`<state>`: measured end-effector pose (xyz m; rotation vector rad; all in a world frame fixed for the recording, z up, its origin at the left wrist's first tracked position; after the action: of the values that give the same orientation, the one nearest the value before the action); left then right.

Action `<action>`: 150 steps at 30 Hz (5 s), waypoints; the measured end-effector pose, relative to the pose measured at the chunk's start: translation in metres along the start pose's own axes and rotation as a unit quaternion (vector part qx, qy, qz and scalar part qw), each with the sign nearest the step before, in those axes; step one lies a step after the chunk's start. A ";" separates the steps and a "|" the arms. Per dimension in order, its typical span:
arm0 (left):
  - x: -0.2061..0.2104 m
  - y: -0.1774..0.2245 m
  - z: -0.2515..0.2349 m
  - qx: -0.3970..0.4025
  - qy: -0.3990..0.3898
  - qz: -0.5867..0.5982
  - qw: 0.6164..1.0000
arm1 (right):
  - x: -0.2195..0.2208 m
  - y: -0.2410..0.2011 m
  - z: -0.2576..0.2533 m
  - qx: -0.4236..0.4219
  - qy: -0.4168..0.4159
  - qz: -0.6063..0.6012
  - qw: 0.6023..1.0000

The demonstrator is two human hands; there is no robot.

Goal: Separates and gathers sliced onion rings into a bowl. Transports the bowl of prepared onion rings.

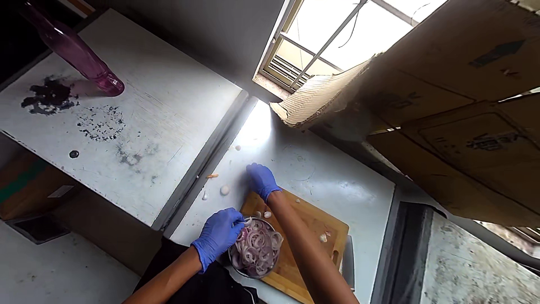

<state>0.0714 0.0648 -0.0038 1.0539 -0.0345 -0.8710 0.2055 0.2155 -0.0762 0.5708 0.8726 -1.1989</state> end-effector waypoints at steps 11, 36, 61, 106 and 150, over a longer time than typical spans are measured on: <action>0.005 0.012 -0.018 -0.011 -0.026 0.017 0.999 | -0.018 0.018 0.012 -0.004 0.046 -0.145 0.988; 0.000 0.010 -0.062 -0.021 0.013 -0.018 1.000 | 0.024 0.065 0.175 0.228 0.090 -0.440 0.864; 0.044 -0.007 -0.135 0.388 -0.034 -0.427 0.816 | 0.015 0.059 0.037 -0.031 0.009 -0.065 0.997; 0.075 -0.028 0.057 -0.077 0.188 0.001 0.979 | 0.103 0.062 0.280 0.202 0.317 -0.439 0.816; 0.104 -0.095 0.083 0.000 0.186 0.225 0.956 | 0.055 0.005 0.243 0.099 0.028 -0.466 0.879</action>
<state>0.0494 -0.0822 -0.0715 1.1369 0.0422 -0.2538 0.2833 -0.0032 0.0145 0.3321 1.1253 -2.1749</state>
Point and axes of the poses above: each hand's wrist, its own z-axis away from the middle knuckle, its own x-axis out of the palm, y = z × x, the point moved 3 cm from there along -z, towards the middle knuckle, and after that the axes turned 8 degrees about x, right-handed, at the moved point
